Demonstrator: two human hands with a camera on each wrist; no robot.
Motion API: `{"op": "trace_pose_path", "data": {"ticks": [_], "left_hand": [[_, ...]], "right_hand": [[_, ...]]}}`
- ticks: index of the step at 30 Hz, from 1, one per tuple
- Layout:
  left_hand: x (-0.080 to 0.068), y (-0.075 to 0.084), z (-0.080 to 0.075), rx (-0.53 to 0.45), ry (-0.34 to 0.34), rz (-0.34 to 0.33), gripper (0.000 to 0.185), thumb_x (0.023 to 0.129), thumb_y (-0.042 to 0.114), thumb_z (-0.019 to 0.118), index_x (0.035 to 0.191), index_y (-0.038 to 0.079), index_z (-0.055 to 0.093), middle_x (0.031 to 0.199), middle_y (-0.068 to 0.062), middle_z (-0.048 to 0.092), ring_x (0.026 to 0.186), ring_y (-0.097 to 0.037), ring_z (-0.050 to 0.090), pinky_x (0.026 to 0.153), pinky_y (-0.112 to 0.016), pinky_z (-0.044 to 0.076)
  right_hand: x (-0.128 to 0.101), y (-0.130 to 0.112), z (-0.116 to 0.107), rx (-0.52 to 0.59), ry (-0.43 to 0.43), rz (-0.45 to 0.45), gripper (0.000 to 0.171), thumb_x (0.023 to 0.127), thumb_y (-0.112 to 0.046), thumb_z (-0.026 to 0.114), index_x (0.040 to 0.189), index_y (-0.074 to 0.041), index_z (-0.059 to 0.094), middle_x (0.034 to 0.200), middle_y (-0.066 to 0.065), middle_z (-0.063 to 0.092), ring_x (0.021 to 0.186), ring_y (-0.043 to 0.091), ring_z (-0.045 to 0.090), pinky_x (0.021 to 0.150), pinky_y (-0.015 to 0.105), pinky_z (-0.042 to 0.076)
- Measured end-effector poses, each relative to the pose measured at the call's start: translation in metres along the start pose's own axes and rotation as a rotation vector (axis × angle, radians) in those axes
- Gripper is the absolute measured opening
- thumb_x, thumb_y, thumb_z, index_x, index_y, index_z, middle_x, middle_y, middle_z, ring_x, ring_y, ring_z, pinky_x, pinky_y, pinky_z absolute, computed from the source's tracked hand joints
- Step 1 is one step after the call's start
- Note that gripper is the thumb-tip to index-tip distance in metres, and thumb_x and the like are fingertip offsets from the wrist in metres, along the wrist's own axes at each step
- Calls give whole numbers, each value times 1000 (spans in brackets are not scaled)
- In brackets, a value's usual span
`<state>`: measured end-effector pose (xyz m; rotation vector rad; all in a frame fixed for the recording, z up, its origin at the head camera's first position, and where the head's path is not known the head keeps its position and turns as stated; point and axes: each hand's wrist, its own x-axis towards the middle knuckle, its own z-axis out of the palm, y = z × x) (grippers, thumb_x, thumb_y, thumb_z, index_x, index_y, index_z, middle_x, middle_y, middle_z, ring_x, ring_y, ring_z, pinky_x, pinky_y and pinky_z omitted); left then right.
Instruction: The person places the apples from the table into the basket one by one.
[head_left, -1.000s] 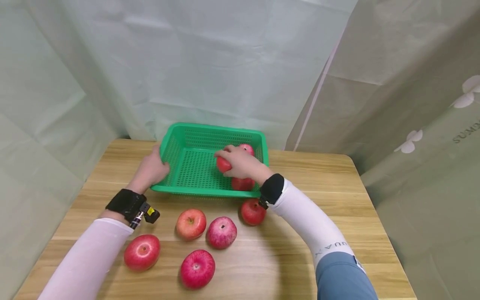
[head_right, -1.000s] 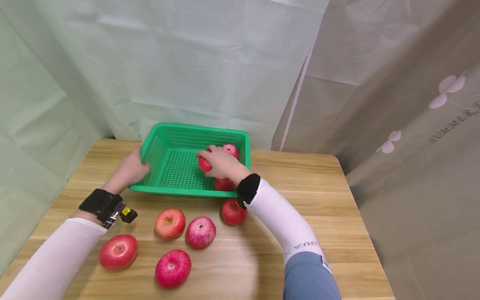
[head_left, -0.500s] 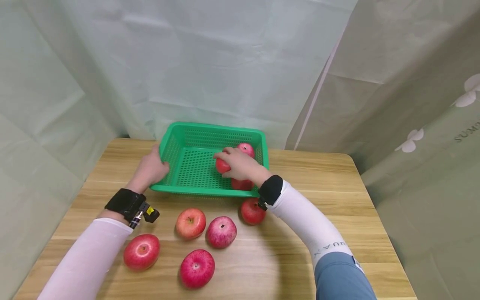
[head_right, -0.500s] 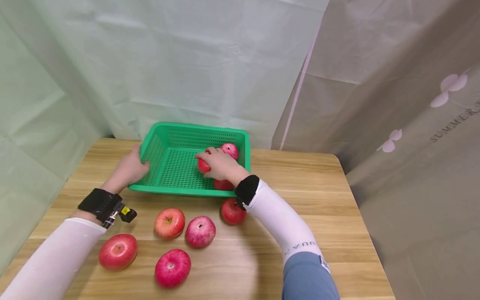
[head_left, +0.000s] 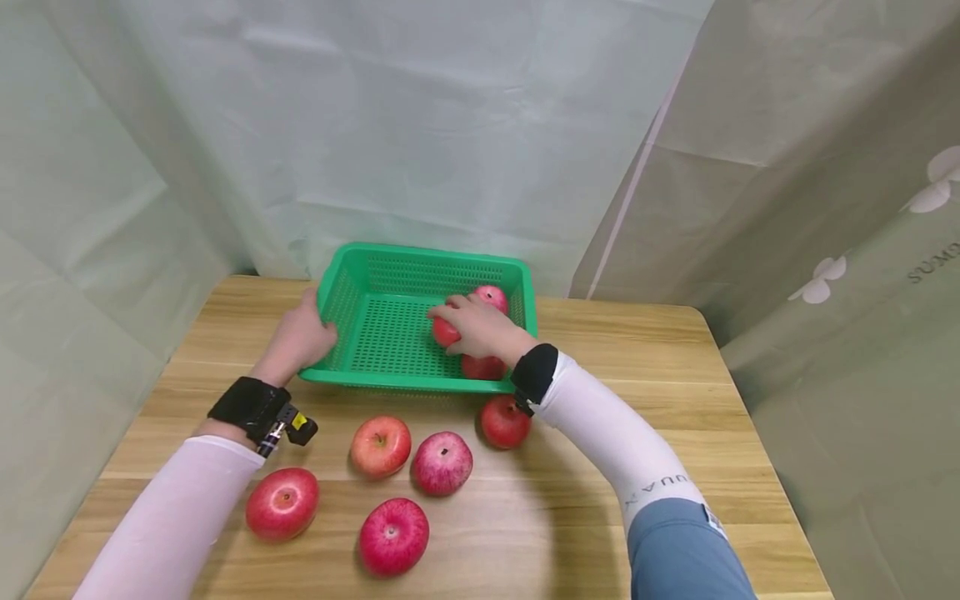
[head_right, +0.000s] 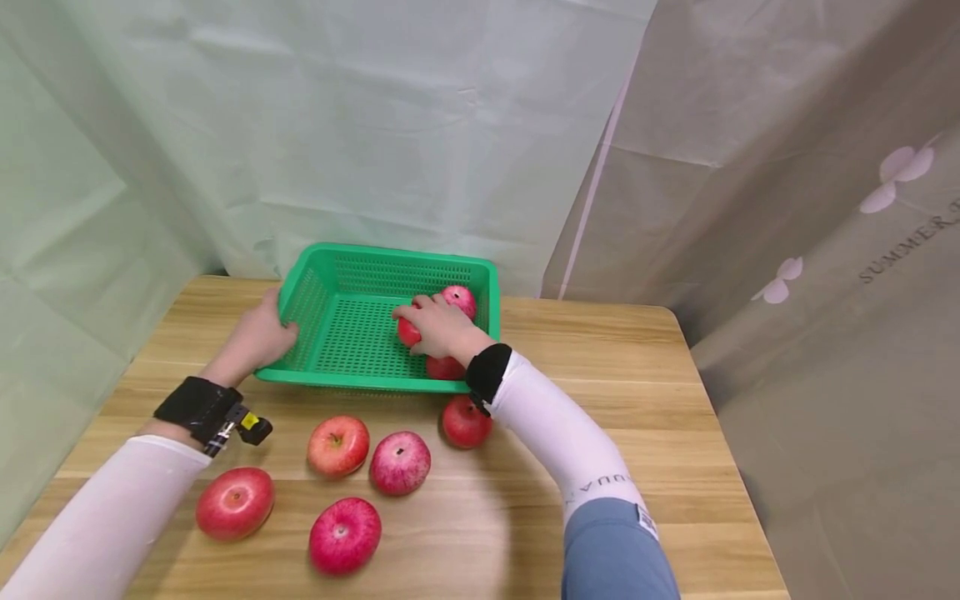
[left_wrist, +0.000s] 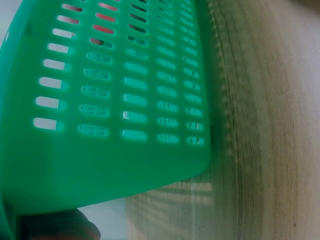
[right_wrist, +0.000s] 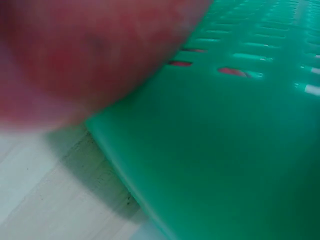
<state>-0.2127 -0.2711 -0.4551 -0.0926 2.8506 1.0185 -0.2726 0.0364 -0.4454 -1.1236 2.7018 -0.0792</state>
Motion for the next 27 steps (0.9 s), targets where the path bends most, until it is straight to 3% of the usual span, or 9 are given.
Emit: {"op": "trace_pose_path", "data": {"ticks": [6, 27], "left_hand": [[-1, -2, -1, 0, -2, -4, 71, 104, 10, 48, 160, -16, 14, 118, -43, 57, 82, -40, 65, 58, -39, 53], [0, -2, 0, 2, 13, 19, 72, 102, 10, 48, 160, -17, 14, 116, -43, 58, 81, -41, 66, 57, -41, 54]], "right_hand": [[5, -4, 0, -66, -24, 3, 71, 97, -33, 82, 159, -24, 50, 154, 12, 52, 140, 32, 47, 115, 44, 43], [8, -6, 5, -23, -61, 67, 71, 98, -32, 80, 159, -25, 47, 154, 13, 49, 139, 33, 48, 107, 45, 52]]}}
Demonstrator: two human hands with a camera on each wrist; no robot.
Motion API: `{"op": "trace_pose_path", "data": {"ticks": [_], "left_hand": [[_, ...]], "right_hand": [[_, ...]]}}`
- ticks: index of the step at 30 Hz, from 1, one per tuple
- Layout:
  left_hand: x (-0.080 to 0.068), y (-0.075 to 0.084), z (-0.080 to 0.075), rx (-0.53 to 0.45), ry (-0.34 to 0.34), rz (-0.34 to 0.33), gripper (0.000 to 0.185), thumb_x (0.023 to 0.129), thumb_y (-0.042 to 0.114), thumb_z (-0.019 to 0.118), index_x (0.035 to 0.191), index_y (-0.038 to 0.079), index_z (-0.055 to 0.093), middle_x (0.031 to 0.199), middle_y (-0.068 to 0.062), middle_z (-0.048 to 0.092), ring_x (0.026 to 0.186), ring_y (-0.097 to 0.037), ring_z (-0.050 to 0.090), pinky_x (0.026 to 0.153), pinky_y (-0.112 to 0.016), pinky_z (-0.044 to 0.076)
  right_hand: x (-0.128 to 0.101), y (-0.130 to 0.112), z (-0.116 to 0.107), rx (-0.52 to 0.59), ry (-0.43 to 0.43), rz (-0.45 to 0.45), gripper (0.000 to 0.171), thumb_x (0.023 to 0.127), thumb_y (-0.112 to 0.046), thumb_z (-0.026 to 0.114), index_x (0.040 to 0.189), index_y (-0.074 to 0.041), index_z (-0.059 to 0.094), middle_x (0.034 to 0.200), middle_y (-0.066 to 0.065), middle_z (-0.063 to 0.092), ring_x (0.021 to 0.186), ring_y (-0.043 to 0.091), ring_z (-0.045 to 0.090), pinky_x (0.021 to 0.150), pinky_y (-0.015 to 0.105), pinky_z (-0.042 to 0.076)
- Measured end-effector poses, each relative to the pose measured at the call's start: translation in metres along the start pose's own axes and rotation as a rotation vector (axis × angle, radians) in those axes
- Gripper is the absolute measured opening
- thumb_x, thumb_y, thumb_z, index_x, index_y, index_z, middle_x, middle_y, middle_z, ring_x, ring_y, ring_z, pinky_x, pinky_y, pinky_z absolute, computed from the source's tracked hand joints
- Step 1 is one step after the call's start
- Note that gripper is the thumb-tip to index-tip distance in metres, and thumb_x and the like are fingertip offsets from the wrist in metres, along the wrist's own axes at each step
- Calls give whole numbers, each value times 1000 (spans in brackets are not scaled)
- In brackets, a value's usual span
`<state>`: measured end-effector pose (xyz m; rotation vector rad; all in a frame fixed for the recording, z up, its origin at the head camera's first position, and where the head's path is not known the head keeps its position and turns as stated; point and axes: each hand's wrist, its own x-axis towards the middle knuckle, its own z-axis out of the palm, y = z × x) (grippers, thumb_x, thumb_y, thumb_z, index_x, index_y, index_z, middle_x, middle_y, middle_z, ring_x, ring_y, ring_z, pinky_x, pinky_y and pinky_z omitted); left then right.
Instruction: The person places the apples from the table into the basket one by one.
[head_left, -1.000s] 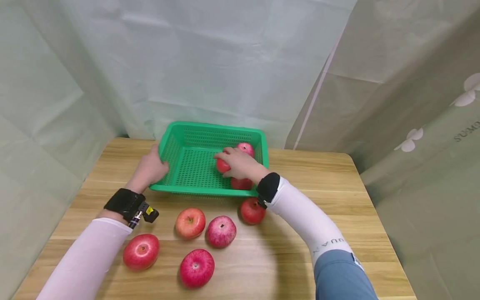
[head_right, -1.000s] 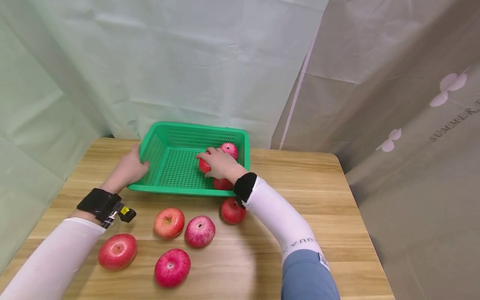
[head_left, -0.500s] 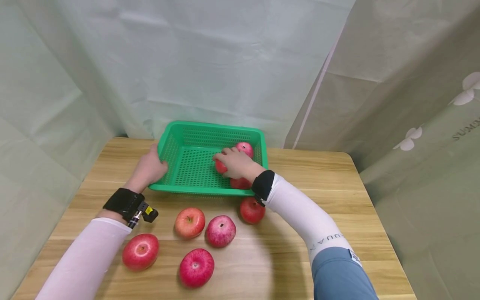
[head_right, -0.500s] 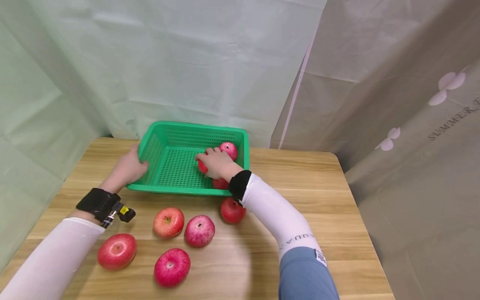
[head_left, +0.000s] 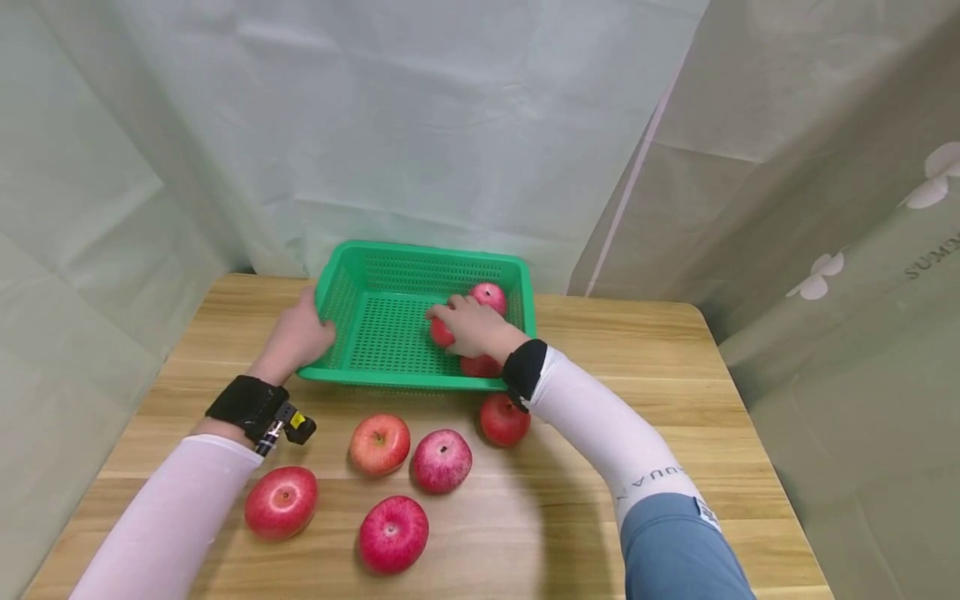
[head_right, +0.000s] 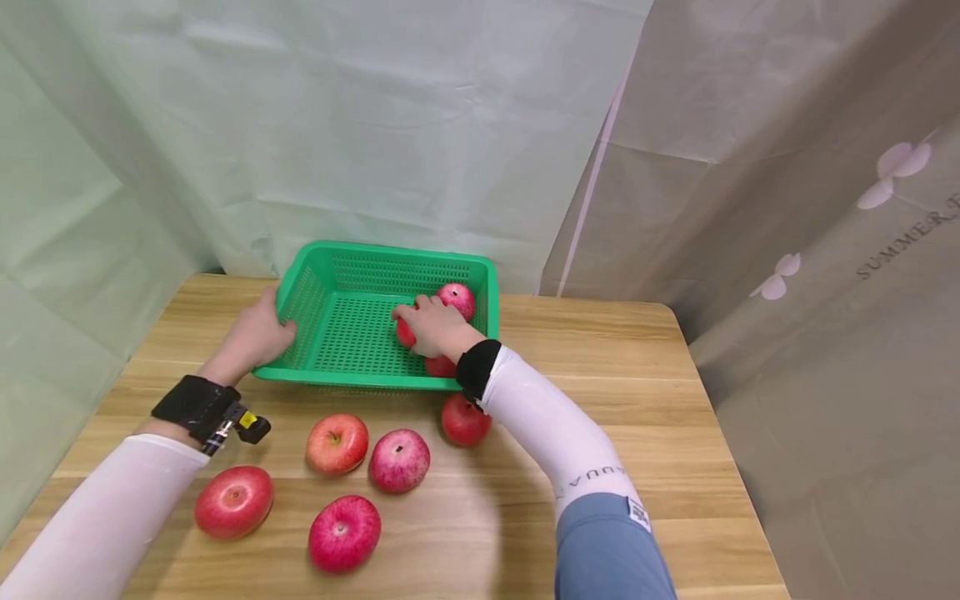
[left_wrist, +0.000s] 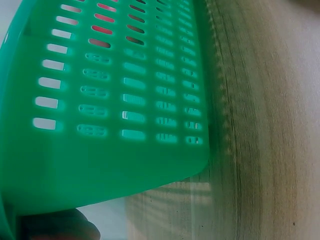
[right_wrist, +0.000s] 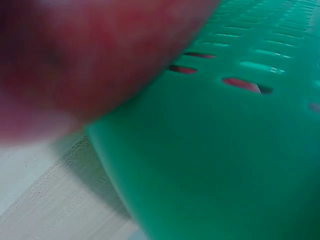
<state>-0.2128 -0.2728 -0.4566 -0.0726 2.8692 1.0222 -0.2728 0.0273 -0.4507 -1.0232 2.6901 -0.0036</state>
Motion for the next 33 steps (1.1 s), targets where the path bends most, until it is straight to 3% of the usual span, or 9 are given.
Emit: {"op": "trace_pose_path", "data": {"ticks": [16, 33], "left_hand": [[1, -2, 1, 3, -7, 1, 73, 102, 9, 47, 160, -17, 12, 115, -43, 57, 79, -39, 65, 56, -40, 52], [0, 3, 0, -7, -14, -7, 72, 103, 9, 46, 161, -16, 12, 117, -43, 57, 79, -39, 65, 56, -38, 52]], "right_hand": [[1, 0, 2, 25, -26, 34, 78, 96, -33, 81, 163, -26, 42, 167, 17, 36, 151, 37, 37, 108, 49, 52], [1, 2, -3, 21, -21, 21, 79, 97, -32, 80, 165, -25, 40, 169, 16, 34, 152, 41, 37, 109, 51, 50]]}}
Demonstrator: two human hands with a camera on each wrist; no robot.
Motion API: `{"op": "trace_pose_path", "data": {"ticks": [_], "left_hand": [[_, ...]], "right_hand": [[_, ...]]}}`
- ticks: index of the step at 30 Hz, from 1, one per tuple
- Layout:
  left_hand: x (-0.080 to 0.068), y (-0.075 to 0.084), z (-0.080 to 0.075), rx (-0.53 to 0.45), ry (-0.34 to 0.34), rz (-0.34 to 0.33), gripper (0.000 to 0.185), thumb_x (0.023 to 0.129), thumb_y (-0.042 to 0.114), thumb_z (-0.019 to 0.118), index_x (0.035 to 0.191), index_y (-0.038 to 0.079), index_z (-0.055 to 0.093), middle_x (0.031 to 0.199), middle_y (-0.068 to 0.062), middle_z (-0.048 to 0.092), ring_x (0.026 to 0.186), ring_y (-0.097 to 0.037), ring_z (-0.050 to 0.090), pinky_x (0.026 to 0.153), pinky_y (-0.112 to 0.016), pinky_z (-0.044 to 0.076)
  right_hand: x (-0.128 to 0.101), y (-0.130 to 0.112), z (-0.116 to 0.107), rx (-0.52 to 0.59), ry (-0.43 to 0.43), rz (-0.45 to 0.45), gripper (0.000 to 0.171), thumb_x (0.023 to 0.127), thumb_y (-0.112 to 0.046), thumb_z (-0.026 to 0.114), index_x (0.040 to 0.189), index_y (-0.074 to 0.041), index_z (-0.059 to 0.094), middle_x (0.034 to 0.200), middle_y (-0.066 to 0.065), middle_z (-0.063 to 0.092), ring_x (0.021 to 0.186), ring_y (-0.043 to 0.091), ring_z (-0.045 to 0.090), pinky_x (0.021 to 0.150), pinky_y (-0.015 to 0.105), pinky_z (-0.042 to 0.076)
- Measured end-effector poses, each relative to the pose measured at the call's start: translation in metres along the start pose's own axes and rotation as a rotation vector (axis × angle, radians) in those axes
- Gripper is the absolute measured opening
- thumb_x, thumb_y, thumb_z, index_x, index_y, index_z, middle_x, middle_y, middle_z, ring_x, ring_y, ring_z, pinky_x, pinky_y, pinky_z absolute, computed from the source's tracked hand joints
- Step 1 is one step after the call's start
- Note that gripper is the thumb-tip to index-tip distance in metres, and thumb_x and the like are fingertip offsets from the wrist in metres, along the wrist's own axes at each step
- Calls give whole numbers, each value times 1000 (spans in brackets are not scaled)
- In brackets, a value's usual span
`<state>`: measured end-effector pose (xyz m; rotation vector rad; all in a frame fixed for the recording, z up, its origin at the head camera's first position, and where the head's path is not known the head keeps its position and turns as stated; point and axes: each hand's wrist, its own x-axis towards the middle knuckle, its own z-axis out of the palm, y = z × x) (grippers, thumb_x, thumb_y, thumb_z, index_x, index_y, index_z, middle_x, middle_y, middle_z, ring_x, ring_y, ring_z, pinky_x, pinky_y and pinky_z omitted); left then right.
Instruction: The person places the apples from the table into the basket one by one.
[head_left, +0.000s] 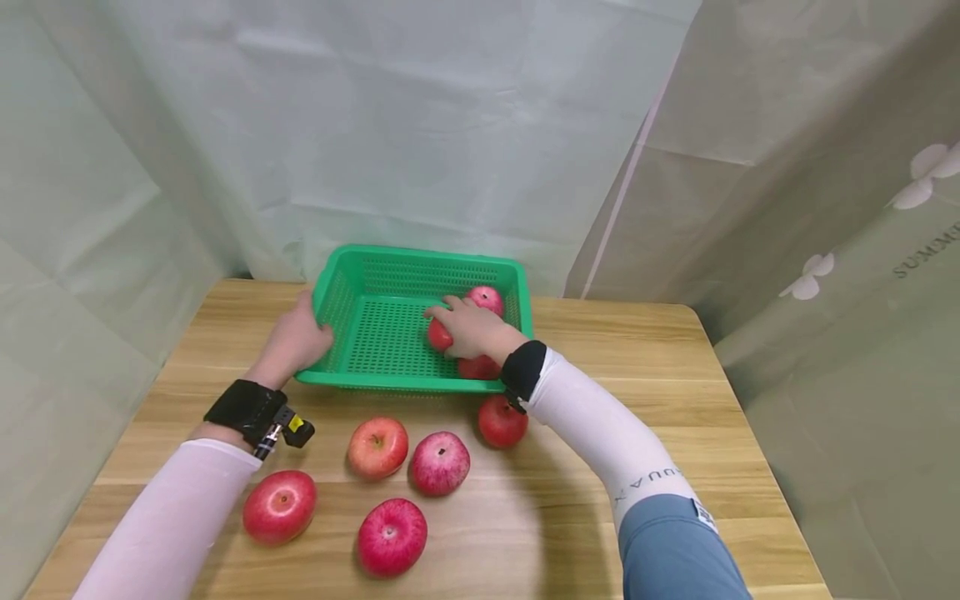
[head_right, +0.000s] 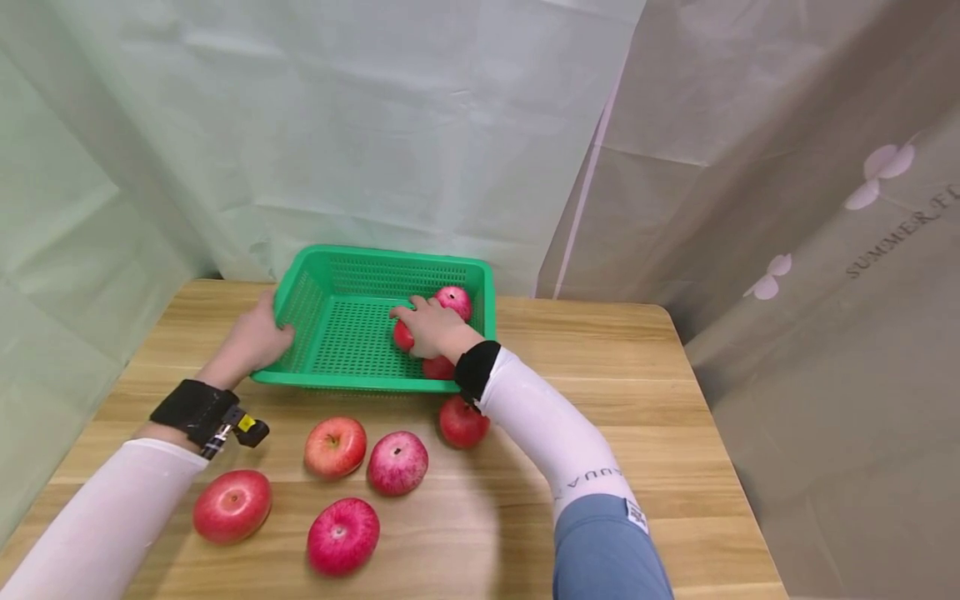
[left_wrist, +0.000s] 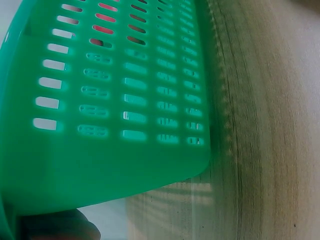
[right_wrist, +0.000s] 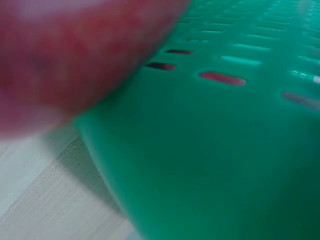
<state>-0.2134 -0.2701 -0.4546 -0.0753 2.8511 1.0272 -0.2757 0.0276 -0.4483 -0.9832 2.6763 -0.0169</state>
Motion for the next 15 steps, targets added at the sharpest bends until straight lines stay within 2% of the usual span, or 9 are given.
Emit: {"op": "trace_pose_path", "data": {"ticks": [8, 15], "left_hand": [[2, -2, -1, 0, 0, -3, 72, 103, 9, 47, 161, -16, 11, 118, -44, 57, 81, -40, 66, 58, -40, 54], [5, -6, 1, -3, -5, -10, 74, 103, 10, 46, 162, -16, 10, 118, -44, 56, 81, -40, 66, 58, -40, 54]], "right_hand": [[0, 3, -3, 32, 14, -17, 80, 96, -32, 80, 165, -25, 40, 169, 14, 35, 152, 41, 37, 111, 50, 49], [-10, 13, -6, 167, 94, -68, 75, 97, -31, 80, 162, -21, 45, 165, 10, 42, 148, 27, 45, 111, 45, 48]]}}
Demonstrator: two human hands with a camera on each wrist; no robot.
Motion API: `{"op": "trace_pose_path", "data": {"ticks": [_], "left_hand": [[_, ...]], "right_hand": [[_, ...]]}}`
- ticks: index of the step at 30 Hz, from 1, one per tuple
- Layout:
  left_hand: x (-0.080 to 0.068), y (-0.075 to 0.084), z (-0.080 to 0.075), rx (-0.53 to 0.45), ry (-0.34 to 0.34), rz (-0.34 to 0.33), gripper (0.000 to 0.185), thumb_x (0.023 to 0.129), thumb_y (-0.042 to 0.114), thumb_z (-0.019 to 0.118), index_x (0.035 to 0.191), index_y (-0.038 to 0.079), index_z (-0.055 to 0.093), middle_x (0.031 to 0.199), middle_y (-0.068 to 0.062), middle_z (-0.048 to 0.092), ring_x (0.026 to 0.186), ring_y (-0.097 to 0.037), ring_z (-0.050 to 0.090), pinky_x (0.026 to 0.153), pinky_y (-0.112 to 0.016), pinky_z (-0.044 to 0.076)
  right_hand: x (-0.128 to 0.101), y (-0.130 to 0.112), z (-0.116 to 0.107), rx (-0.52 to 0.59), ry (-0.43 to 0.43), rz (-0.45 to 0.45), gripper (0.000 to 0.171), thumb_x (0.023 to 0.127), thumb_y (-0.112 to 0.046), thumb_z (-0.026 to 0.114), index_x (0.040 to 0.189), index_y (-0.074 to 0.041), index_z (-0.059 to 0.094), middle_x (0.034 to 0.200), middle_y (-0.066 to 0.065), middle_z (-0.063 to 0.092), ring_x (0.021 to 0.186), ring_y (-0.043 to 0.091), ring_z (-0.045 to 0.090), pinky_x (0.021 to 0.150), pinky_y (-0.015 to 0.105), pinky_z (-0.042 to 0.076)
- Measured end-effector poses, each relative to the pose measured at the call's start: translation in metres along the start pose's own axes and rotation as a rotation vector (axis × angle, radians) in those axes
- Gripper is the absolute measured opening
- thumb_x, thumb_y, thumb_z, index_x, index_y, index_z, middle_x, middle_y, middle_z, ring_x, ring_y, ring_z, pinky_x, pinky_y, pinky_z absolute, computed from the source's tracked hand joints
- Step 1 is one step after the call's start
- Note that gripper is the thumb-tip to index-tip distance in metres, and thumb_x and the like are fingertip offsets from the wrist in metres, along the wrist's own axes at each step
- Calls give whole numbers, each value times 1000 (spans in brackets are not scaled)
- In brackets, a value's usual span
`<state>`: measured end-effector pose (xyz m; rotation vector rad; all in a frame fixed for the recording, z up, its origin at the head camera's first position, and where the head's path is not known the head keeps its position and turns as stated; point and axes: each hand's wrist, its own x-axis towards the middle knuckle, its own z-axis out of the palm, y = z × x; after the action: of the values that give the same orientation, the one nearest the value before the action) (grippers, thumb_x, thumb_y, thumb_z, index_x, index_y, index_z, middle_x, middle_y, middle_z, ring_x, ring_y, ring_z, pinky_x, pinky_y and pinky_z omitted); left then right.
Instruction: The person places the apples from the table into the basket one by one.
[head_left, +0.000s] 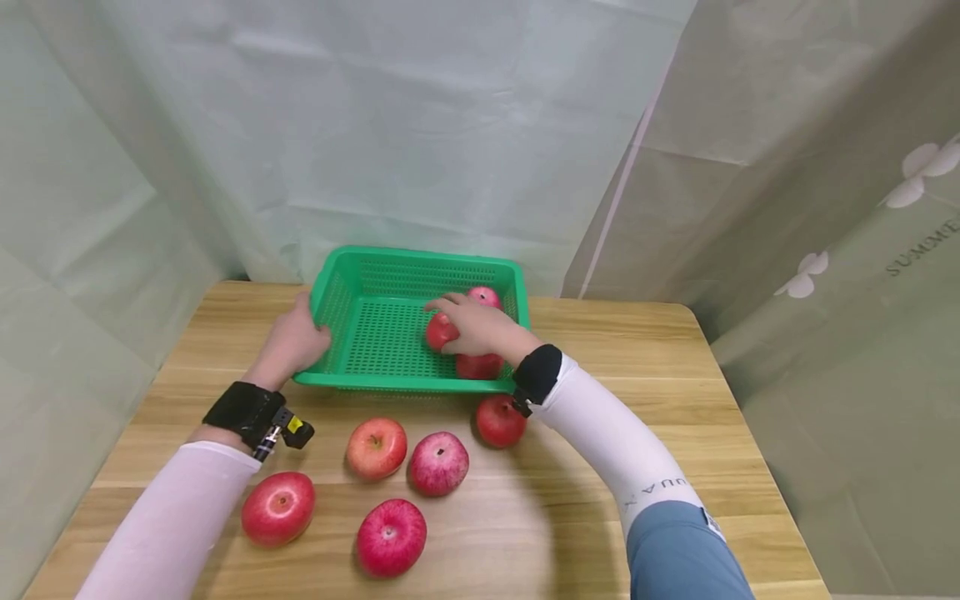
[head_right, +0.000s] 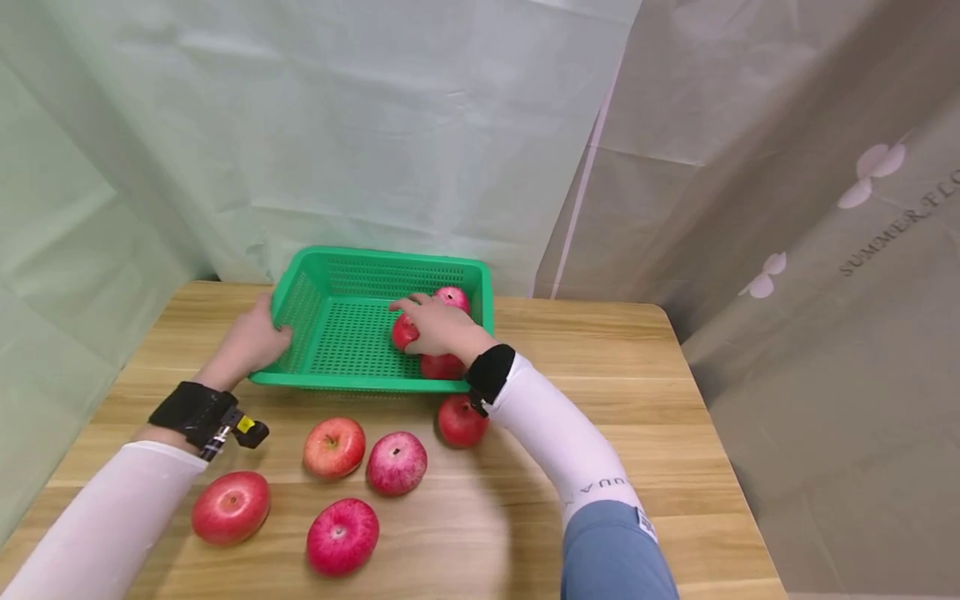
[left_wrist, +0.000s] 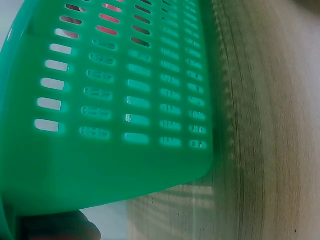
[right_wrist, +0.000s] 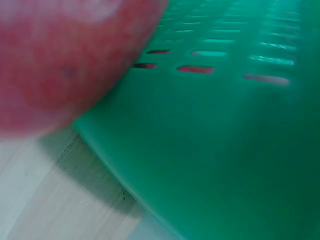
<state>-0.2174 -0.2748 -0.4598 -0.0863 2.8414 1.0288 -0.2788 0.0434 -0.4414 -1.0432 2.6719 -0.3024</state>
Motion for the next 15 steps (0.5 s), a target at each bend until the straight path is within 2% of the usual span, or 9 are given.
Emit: {"op": "trace_pose_path", "data": {"ticks": [9, 15], "left_hand": [[2, 1, 0, -2, -1, 4, 74, 103, 10, 46, 161, -17, 9, 119, -46, 55, 83, -41, 66, 58, -41, 54], [1, 3, 0, -18, -1, 5, 74, 103, 9, 47, 162, -16, 9, 120, -46, 56, 81, -40, 67, 57, -40, 54]], "right_hand": [[-23, 13, -8, 129, 82, -32, 71, 98, -29, 79, 161, -15, 47, 162, 9, 47, 152, 28, 38, 118, 44, 41], [-42, 25, -8, 230, 151, -61, 67, 98, -24, 78, 157, -9, 51, 157, 10, 52, 146, 26, 46, 120, 43, 39]]}}
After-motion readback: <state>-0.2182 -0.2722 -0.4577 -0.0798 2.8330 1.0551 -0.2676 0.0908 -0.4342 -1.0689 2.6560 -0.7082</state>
